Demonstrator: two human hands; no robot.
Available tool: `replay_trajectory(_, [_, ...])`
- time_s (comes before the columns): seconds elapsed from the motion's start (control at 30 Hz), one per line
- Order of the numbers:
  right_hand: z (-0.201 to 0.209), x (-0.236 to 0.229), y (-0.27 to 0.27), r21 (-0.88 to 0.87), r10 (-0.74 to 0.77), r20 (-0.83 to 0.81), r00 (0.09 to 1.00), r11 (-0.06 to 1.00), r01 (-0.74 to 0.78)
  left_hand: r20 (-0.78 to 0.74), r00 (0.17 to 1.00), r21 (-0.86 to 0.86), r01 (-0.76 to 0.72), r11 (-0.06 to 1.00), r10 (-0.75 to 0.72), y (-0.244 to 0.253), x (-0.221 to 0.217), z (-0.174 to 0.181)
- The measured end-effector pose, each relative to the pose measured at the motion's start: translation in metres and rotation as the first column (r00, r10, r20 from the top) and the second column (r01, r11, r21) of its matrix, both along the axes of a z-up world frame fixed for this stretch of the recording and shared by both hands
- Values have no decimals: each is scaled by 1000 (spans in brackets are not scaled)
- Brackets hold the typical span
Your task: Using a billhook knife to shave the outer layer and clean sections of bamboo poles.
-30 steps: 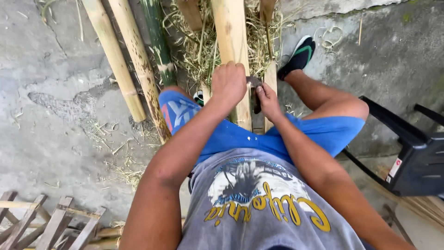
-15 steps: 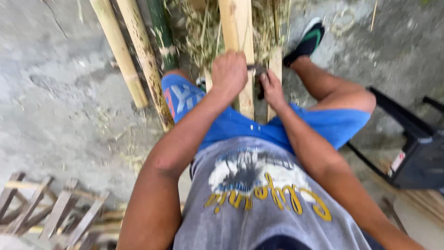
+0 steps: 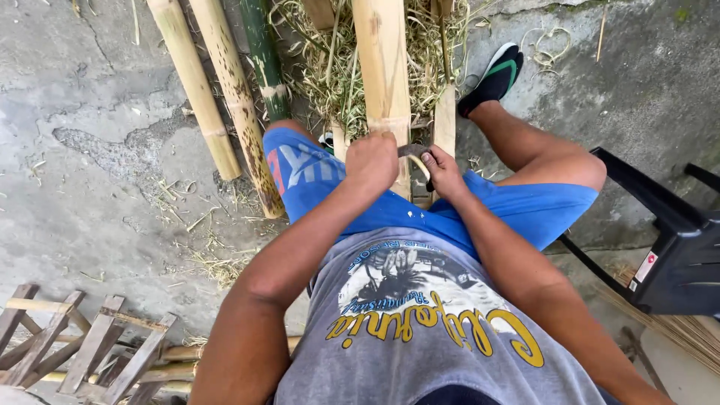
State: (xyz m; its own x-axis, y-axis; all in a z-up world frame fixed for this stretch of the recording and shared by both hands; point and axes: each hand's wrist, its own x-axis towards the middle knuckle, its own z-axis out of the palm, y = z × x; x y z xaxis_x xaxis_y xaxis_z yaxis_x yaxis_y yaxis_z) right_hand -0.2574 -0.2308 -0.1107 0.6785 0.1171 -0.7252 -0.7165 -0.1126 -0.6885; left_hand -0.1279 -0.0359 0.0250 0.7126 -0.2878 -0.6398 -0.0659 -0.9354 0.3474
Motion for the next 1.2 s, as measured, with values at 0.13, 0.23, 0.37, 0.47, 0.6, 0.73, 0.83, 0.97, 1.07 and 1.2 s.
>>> replay_trajectory(0.13, [-24,-22,-14,128,176,7,984,976,-176,-311,949,4,-49,999,48,22,-1,31])
replay_trajectory(0.23, [-27,-13,-19,40,264,143,954,962,-272,-322,942,-19,-105,994,93,31,2,24])
replay_trajectory(0.37, [4,64,-6,-123,206,259,944,976,-179,-70,988,-53,-143,988,140,30,45,35])
replay_trajectory(0.47, [-1,116,4,-201,19,268,963,979,37,301,882,-210,-309,928,362,25,67,28])
replay_trajectory(0.6, [-15,191,12,174,-515,179,839,855,488,123,704,-336,-634,697,700,-2,63,-23])
replay_trajectory(0.73, [7,238,9,472,-675,143,724,689,550,19,564,-189,-809,557,826,-35,78,-38])
replay_trajectory(0.83, [6,232,-19,365,-612,363,703,787,497,-23,554,-114,-828,548,832,-35,100,-25])
replay_trajectory(0.97, [27,213,-41,266,-678,304,669,735,624,-264,455,-63,-888,456,850,-30,112,-29])
replay_trajectory(1.07, [31,209,-51,432,-663,275,696,732,527,-194,466,-267,-872,410,863,-28,117,-53])
replay_trajectory(1.2, [21,179,-63,358,-687,102,720,700,618,150,887,-231,-398,888,436,-19,114,-3])
